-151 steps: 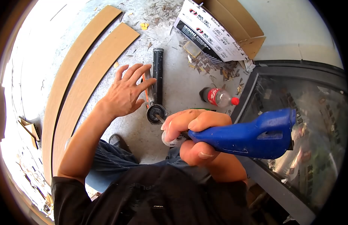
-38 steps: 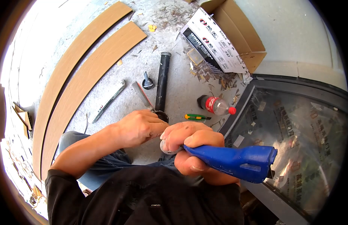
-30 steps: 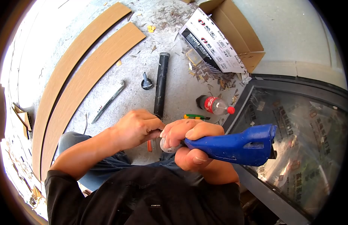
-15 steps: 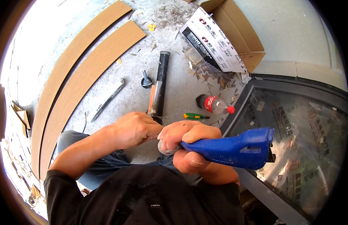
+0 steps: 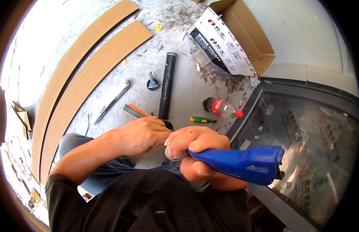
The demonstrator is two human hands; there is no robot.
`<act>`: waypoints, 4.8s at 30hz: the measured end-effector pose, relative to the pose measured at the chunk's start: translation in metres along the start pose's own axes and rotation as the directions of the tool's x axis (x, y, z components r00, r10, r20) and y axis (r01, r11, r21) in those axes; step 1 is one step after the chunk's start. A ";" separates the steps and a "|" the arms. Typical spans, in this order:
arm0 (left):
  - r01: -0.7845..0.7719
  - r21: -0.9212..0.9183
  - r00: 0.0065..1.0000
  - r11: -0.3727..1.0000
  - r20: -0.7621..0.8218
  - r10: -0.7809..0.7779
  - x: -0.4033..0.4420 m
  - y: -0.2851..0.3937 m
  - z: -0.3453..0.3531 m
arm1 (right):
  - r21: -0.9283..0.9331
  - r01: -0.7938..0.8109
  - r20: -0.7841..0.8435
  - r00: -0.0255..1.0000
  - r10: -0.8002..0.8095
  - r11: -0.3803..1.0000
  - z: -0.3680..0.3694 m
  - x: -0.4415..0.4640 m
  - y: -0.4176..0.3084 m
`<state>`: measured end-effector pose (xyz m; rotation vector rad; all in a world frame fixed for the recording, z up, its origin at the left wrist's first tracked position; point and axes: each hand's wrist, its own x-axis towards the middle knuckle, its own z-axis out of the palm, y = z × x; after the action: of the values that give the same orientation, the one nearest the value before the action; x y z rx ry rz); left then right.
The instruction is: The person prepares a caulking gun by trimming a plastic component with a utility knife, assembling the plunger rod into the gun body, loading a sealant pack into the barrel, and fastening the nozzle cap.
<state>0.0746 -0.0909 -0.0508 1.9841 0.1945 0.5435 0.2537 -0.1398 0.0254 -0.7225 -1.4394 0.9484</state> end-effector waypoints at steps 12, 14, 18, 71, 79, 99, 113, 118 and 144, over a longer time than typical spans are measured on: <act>0.069 0.043 0.978 0.997 -0.197 -0.060 0.000 -0.004 0.009 | -0.017 0.081 -0.035 0.996 -0.082 0.997 0.001 0.001 0.008; 0.094 0.024 0.975 0.995 -0.203 -0.088 0.002 -0.005 0.007 | -0.014 0.082 -0.045 0.996 -0.083 0.996 0.000 0.001 0.009; 0.068 -0.062 0.986 0.996 -0.147 -0.076 0.006 -0.004 -0.001 | 0.006 0.077 -0.027 0.997 -0.077 0.997 0.001 0.001 0.008; 0.216 -0.052 0.974 0.975 -0.060 -0.219 0.004 0.006 0.000 | -0.034 0.010 -0.012 1.000 -0.011 0.999 0.002 0.002 0.006; 0.001 -0.025 0.998 1.000 -0.064 -0.002 -0.001 -0.003 0.001 | -0.054 0.077 0.019 0.997 -0.076 0.996 0.008 0.001 0.007; 0.000 -0.078 0.998 0.997 -0.058 -0.005 0.005 -0.002 0.006 | -0.008 0.055 -0.032 0.998 -0.055 0.998 0.006 0.005 0.011; -0.047 -0.128 0.970 0.991 -0.241 0.015 0.014 -0.002 0.015 | -0.156 0.074 -0.030 0.996 -0.080 0.985 0.009 -0.002 0.004; -0.011 -0.083 0.998 0.997 0.059 0.016 0.007 -0.009 0.001 | -0.025 0.093 0.029 0.995 -0.092 0.995 0.003 0.001 0.006; -0.070 0.126 0.997 0.990 -0.004 0.071 0.012 -0.027 0.001 | -0.012 0.136 0.061 0.989 -0.135 0.991 -0.004 0.016 0.022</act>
<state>0.0882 -0.0745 -0.0711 2.1178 0.1684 0.5980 0.2543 -0.1148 0.0137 -0.6045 -1.5305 0.8600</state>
